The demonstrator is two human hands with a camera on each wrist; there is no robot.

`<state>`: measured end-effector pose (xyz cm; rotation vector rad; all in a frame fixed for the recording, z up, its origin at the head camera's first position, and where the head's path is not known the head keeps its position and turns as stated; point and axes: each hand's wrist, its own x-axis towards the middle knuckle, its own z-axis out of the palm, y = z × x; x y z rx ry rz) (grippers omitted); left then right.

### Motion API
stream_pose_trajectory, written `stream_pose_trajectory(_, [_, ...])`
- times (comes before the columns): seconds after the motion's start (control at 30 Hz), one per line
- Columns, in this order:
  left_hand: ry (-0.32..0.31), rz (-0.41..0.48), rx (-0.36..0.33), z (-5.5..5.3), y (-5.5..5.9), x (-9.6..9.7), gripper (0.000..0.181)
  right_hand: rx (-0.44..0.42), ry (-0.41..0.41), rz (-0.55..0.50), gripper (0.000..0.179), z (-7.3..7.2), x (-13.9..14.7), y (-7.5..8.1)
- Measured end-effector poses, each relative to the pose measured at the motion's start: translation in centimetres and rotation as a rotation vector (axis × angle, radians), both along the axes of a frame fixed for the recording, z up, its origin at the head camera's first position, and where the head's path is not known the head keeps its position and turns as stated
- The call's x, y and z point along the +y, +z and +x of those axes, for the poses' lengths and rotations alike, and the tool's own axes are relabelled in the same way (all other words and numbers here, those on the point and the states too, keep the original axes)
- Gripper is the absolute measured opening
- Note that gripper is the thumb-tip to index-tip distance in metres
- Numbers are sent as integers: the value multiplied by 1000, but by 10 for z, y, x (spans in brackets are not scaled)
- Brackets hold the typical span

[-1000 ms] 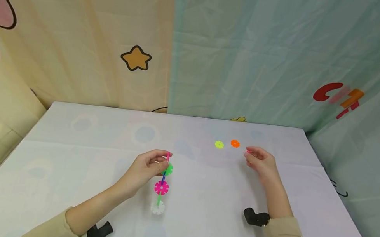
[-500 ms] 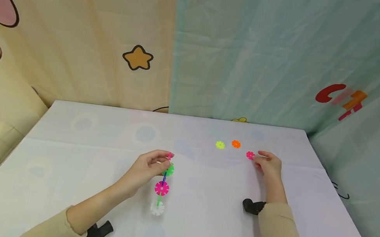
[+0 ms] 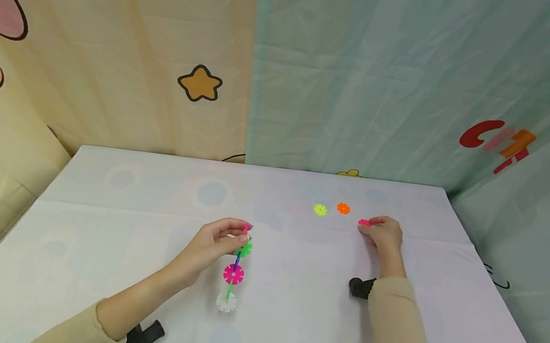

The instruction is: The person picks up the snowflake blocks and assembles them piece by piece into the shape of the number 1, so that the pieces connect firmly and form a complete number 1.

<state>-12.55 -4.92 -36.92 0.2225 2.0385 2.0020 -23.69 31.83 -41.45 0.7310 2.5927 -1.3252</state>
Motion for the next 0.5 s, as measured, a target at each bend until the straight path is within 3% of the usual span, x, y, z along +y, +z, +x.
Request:
stream_pose_trajectory(0.27, [-5, -5, -1, 0, 0, 0, 35, 3, -2, -18, 54, -1, 3, -1])
stream_pose_trajectory(0.5, [-10, 15, -7, 0, -1, 0, 36, 48, 36, -185, 47, 3, 8, -2])
